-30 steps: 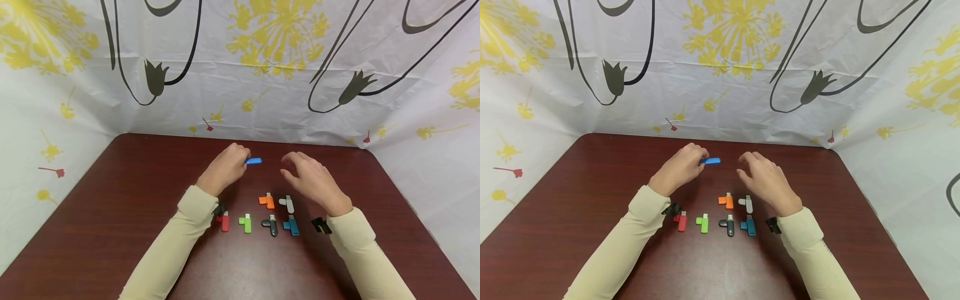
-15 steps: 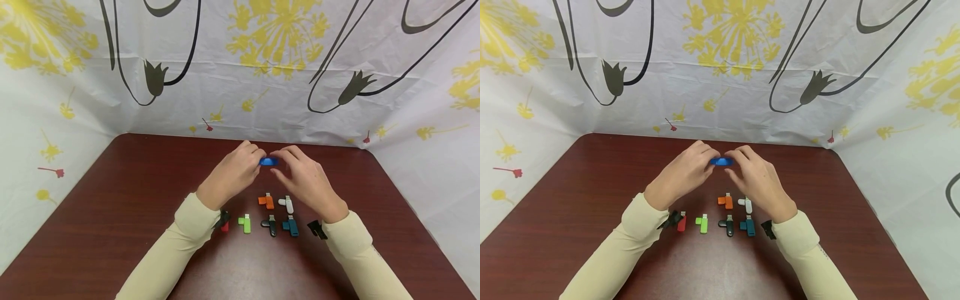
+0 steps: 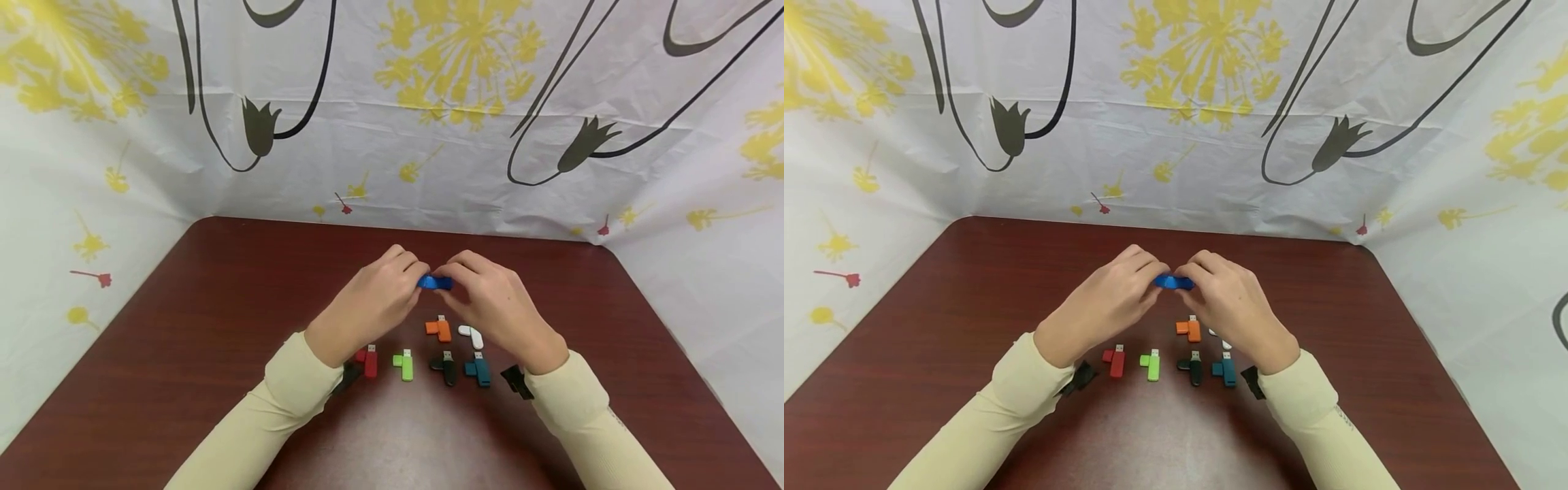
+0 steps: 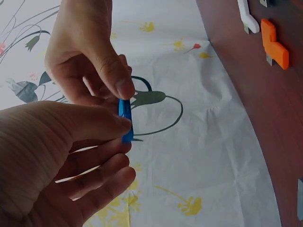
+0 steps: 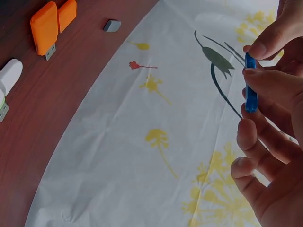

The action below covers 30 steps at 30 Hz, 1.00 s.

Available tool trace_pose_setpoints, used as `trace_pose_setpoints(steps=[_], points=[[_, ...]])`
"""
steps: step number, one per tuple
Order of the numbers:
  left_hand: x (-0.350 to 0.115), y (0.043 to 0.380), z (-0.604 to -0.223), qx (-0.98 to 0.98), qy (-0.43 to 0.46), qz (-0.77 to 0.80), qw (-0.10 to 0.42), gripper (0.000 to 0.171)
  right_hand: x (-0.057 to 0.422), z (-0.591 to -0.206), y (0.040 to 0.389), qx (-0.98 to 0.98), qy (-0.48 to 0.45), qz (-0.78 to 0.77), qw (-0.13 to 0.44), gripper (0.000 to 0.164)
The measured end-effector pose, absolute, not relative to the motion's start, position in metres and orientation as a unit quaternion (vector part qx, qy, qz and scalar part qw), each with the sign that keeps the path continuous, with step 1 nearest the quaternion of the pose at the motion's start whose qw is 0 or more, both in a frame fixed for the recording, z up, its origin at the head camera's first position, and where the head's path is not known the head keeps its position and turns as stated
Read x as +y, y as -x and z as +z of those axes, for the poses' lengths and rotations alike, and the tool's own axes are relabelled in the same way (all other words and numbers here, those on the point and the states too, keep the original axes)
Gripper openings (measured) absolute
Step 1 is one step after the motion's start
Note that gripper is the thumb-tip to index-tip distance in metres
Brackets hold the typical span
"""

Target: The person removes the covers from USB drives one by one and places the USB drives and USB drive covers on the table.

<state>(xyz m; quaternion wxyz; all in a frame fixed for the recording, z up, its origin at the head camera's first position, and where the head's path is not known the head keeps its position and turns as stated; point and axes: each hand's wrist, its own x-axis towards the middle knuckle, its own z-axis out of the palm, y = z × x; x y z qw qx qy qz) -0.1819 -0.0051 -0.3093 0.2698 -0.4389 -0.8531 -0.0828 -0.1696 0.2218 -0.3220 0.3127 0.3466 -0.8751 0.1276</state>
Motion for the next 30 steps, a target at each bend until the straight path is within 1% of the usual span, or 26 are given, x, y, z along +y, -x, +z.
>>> trace_pose_setpoints(steps=[5, 8, 15, 23, 30], points=[[-0.0087, 0.1824, -0.3064, -0.85, 0.425, -0.091, 0.297, 0.027, 0.2229, -0.3191, 0.1682, -0.867, -0.342, 0.142, 0.334, 0.031], [-0.0091, 0.1826, -0.3058, -0.846, 0.428, -0.093, 0.303, 0.03, 0.2236, -0.3182, 0.1677, -0.861, -0.345, 0.15, 0.343, 0.032], [-0.0085, 0.1817, -0.3073, -0.836, 0.438, -0.107, 0.313, 0.022, 0.2221, -0.3173, 0.1681, -0.855, -0.354, 0.154, 0.347, 0.033], [-0.0099, 0.1823, -0.3076, -0.826, 0.447, -0.137, 0.314, 0.023, 0.2245, -0.3161, 0.1676, -0.852, -0.361, 0.161, 0.344, 0.033], [-0.011, 0.1823, -0.3069, -0.826, 0.452, -0.155, 0.299, 0.025, 0.2268, -0.3157, 0.1694, -0.848, -0.37, 0.159, 0.345, 0.035]])
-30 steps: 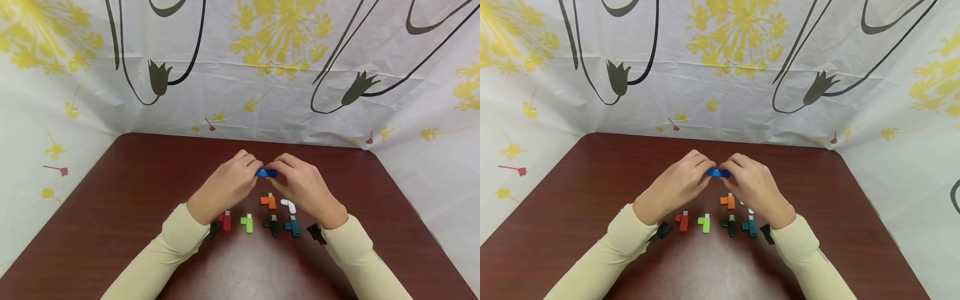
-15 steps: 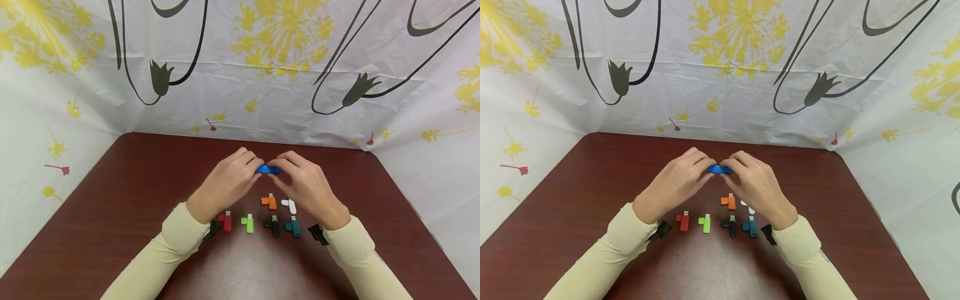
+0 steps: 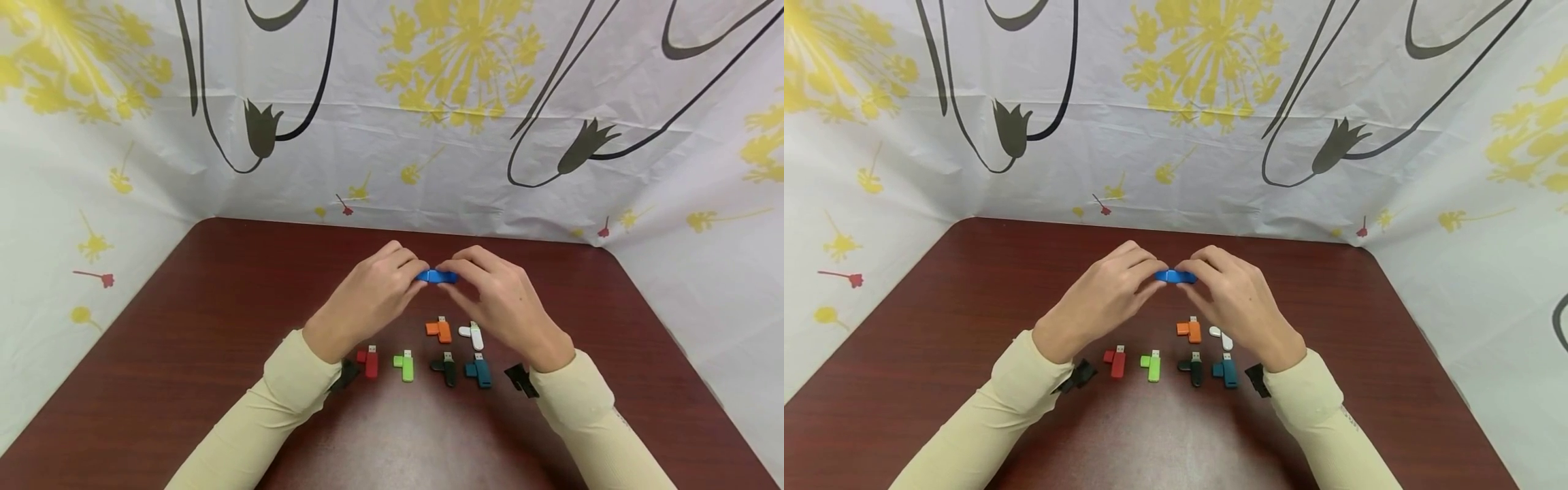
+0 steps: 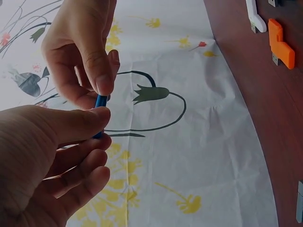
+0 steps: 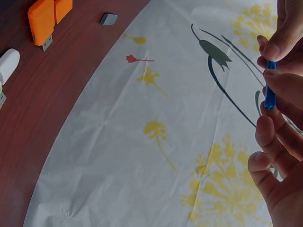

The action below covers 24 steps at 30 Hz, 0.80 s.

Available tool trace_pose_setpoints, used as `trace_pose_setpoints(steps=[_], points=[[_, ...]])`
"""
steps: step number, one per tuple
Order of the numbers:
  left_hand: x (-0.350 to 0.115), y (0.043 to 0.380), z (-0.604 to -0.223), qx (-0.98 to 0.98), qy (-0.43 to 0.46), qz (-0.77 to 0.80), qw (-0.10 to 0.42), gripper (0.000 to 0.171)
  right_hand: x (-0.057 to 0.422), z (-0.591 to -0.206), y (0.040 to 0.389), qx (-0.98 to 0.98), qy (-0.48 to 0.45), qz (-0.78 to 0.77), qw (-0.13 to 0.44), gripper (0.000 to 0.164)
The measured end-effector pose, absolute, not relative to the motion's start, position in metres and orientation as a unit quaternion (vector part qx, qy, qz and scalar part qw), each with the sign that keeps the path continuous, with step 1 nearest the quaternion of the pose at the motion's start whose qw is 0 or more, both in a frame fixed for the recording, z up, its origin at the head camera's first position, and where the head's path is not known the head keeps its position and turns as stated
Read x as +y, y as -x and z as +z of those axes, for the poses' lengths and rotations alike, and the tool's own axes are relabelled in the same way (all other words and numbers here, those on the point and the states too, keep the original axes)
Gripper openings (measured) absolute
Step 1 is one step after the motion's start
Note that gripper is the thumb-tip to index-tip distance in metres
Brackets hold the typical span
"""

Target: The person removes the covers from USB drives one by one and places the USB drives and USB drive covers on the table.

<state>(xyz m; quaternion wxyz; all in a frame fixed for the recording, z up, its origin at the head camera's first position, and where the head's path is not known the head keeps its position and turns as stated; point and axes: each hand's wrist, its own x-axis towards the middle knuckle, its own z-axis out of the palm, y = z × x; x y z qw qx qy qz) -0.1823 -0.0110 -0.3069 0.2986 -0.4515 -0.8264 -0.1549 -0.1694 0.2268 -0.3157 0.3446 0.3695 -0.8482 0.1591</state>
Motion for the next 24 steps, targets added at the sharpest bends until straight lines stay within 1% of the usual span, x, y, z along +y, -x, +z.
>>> trace_pose_setpoints(steps=[6, 11, 15, 24], points=[[-0.018, 0.187, -0.304, -0.832, 0.443, -0.149, 0.298, 0.022, 0.235, -0.311, 0.172, -0.851, -0.359, 0.153, 0.352, 0.034], [-0.033, 0.192, -0.298, -0.837, 0.411, -0.169, 0.319, 0.021, 0.244, -0.306, 0.172, -0.856, -0.331, 0.168, 0.36, 0.032], [-0.041, 0.195, -0.293, -0.837, 0.401, -0.174, 0.328, 0.02, 0.245, -0.304, 0.172, -0.857, -0.326, 0.172, 0.359, 0.03], [-0.04, 0.194, -0.292, -0.834, 0.4, -0.182, 0.333, 0.02, 0.24, -0.306, 0.171, -0.871, -0.298, 0.16, 0.357, 0.029]])
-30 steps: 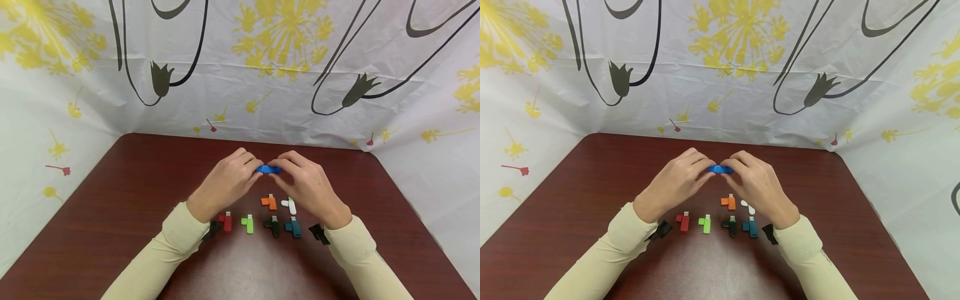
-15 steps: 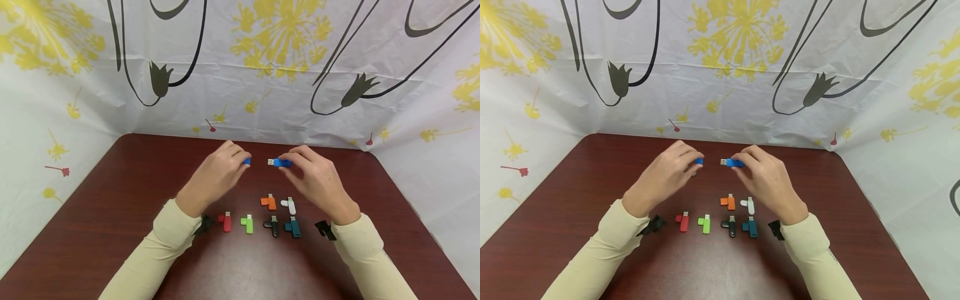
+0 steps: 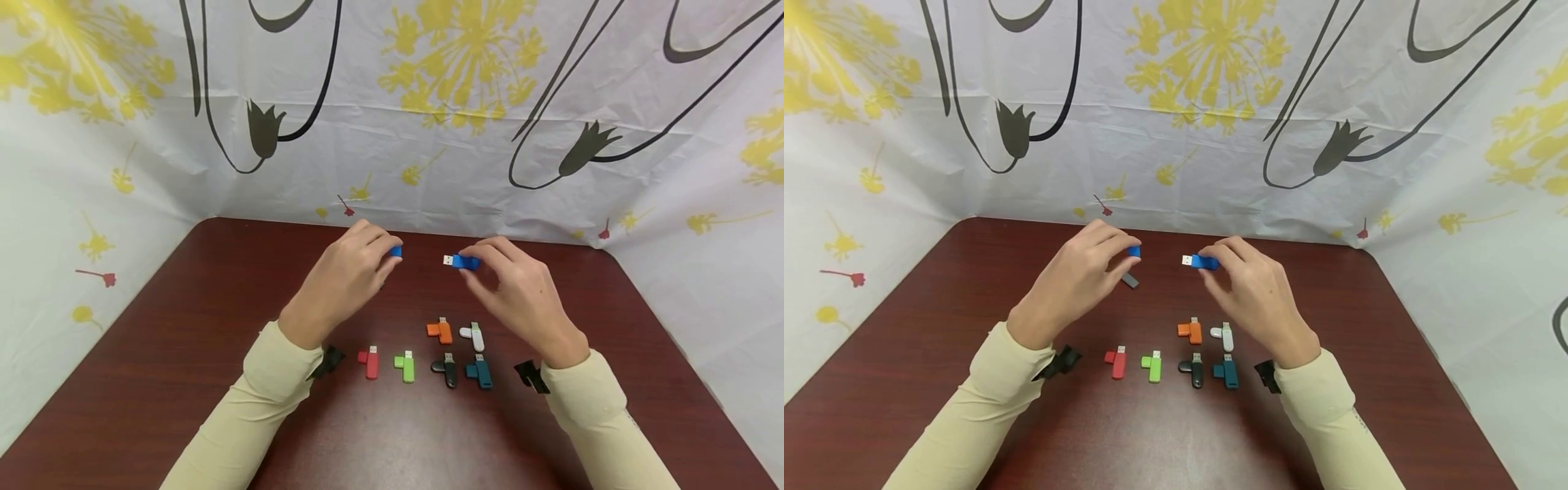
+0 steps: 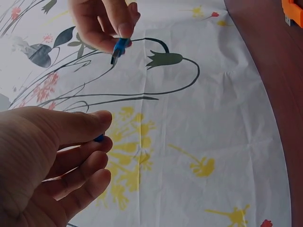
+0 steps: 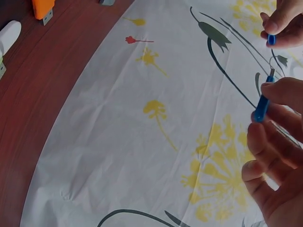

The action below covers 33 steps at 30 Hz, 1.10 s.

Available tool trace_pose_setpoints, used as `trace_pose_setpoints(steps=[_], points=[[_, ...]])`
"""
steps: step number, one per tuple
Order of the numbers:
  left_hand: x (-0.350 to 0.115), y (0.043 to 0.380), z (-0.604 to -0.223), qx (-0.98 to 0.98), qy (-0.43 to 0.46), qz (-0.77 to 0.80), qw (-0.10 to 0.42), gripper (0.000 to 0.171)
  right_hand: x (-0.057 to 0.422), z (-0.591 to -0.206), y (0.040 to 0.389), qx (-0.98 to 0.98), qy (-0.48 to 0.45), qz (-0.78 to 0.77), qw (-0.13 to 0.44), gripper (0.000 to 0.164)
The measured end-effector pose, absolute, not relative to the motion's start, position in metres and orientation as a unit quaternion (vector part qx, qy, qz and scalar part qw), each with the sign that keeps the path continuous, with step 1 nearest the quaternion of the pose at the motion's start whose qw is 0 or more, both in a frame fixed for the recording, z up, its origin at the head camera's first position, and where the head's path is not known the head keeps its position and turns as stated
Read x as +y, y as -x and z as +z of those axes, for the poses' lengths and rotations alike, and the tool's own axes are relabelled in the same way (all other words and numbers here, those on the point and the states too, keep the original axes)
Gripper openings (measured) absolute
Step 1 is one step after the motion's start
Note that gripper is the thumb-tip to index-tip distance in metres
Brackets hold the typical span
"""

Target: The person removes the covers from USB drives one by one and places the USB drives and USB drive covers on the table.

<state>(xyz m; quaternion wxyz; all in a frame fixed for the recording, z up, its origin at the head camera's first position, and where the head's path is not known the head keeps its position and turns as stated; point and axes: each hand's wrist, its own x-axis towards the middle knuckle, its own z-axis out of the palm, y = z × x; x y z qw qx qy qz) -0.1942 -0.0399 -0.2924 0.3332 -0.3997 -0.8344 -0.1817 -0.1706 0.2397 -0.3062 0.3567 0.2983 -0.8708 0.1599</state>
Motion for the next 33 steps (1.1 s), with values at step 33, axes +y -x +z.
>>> trace_pose_setpoints(steps=[33], points=[[-0.037, 0.195, -0.295, -0.841, 0.396, -0.198, 0.312, 0.018, 0.15, -0.343, 0.195, -0.976, -0.139, 0.117, -0.116, 0.021]])
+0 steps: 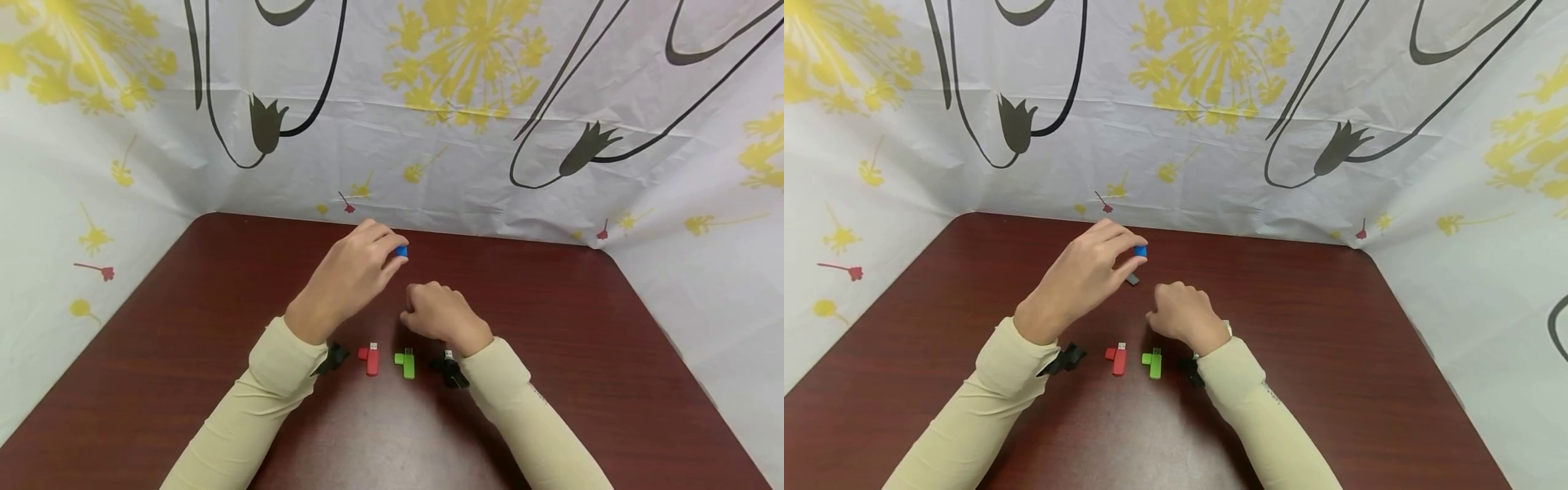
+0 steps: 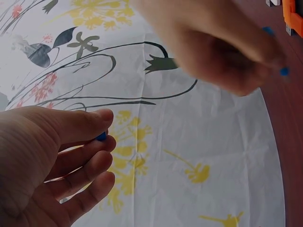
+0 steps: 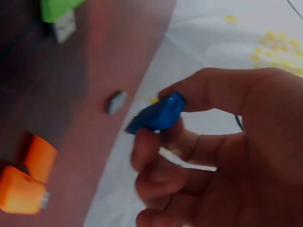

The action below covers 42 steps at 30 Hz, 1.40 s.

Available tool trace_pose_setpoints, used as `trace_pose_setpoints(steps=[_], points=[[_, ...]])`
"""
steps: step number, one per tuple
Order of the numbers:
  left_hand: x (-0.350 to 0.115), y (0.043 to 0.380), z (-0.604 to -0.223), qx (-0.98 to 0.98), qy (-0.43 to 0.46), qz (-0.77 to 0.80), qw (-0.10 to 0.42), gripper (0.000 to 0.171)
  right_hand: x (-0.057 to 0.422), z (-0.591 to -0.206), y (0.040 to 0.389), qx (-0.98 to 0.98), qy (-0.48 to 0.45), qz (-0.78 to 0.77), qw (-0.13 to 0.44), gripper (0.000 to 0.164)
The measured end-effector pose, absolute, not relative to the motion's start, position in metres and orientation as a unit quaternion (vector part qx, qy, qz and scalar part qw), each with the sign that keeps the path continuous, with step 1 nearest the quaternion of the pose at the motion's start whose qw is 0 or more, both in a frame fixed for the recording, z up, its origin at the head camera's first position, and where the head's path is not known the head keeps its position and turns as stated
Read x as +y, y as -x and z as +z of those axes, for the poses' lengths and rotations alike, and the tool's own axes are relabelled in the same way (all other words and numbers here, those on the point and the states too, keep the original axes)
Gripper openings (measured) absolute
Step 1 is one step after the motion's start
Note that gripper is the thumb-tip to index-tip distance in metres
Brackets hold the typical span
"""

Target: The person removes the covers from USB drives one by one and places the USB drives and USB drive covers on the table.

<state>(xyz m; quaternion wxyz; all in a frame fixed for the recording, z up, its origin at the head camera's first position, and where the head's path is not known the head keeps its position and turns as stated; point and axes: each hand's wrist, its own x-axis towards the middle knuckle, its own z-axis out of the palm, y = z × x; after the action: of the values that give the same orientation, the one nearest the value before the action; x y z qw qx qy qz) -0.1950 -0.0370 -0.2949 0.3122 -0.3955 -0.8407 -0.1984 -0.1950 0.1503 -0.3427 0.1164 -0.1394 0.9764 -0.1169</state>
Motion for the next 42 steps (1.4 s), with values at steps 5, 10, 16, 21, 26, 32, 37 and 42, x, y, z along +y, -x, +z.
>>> trace_pose_setpoints(steps=[5, 10, 16, 21, 26, 32, 37, 42], points=[[-0.035, 0.195, -0.296, -0.842, 0.398, -0.196, 0.308, 0.018, 0.147, -0.357, 0.199, 0.977, 0.13, -0.101, 0.133, 0.026], [-0.035, 0.193, -0.296, -0.839, 0.401, -0.193, 0.311, 0.018, 0.144, -0.369, 0.202, 0.975, 0.126, -0.107, 0.148, 0.028], [-0.033, 0.194, -0.297, -0.837, 0.405, -0.191, 0.314, 0.016, 0.144, -0.382, 0.207, 0.971, 0.129, -0.116, 0.164, 0.032], [-0.033, 0.194, -0.296, -0.841, 0.402, -0.187, 0.311, 0.016, 0.142, -0.38, 0.206, 0.974, 0.124, -0.098, 0.164, 0.031], [-0.033, 0.194, -0.297, -0.844, 0.402, -0.188, 0.3, 0.016, 0.139, -0.373, 0.202, 0.974, 0.114, -0.104, 0.166, 0.031], [-0.031, 0.194, -0.299, -0.85, 0.402, -0.19, 0.283, 0.014, 0.14, -0.375, 0.202, 0.972, 0.112, -0.117, 0.169, 0.038], [-0.031, 0.193, -0.3, -0.857, 0.397, -0.186, 0.27, 0.015, 0.143, -0.371, 0.202, 0.971, 0.121, -0.122, 0.168, 0.044], [-0.031, 0.193, -0.3, -0.878, 0.383, -0.177, 0.228, 0.019, 0.154, -0.353, 0.202, 0.972, 0.126, -0.142, 0.135, 0.033]])
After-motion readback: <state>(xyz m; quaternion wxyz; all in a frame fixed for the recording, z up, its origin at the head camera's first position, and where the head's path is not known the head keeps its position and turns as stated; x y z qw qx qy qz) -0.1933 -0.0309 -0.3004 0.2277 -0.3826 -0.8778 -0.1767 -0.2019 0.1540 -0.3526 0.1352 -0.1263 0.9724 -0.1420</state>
